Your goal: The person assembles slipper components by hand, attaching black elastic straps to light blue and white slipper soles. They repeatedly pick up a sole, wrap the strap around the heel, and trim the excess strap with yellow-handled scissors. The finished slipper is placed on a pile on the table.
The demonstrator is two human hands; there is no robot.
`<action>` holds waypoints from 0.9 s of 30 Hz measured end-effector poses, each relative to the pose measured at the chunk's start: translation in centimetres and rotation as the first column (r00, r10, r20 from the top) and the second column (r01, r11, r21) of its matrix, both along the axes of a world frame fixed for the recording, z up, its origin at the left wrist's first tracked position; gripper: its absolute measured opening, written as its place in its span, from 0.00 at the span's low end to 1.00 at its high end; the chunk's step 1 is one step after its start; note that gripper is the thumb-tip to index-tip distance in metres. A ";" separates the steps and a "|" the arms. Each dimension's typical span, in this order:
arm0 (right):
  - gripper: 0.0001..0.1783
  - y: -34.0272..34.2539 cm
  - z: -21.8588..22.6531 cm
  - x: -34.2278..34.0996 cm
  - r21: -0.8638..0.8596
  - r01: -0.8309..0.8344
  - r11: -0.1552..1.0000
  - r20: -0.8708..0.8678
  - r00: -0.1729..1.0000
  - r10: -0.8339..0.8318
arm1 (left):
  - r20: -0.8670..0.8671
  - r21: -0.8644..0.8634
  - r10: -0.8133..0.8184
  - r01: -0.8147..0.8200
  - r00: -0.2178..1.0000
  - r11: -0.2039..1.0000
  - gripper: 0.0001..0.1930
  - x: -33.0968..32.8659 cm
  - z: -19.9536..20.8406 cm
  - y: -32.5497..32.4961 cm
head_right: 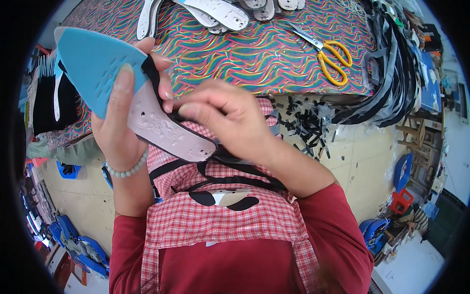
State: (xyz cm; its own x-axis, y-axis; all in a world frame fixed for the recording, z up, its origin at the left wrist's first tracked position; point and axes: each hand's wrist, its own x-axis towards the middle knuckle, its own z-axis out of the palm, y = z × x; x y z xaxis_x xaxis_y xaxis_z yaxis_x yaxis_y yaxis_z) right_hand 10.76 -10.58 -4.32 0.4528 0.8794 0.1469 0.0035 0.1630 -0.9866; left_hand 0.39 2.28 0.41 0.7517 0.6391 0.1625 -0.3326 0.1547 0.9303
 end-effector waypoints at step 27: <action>0.10 1.7 1.9 3.2 -0.047 0.105 0.993 0.335 0.938 -0.084 | -0.061 -0.206 -0.023 0.010 0.998 0.979 0.14 -0.8 -4.5 -0.5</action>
State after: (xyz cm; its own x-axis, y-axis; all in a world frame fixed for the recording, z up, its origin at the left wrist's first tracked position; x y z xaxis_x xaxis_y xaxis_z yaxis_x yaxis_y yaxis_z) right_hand 13.95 -8.92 -2.39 0.4692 0.8474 0.2485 0.3452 0.0830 -0.9349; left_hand -0.39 1.76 -4.10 0.7669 0.6414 -0.0189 -0.2702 0.3494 0.8972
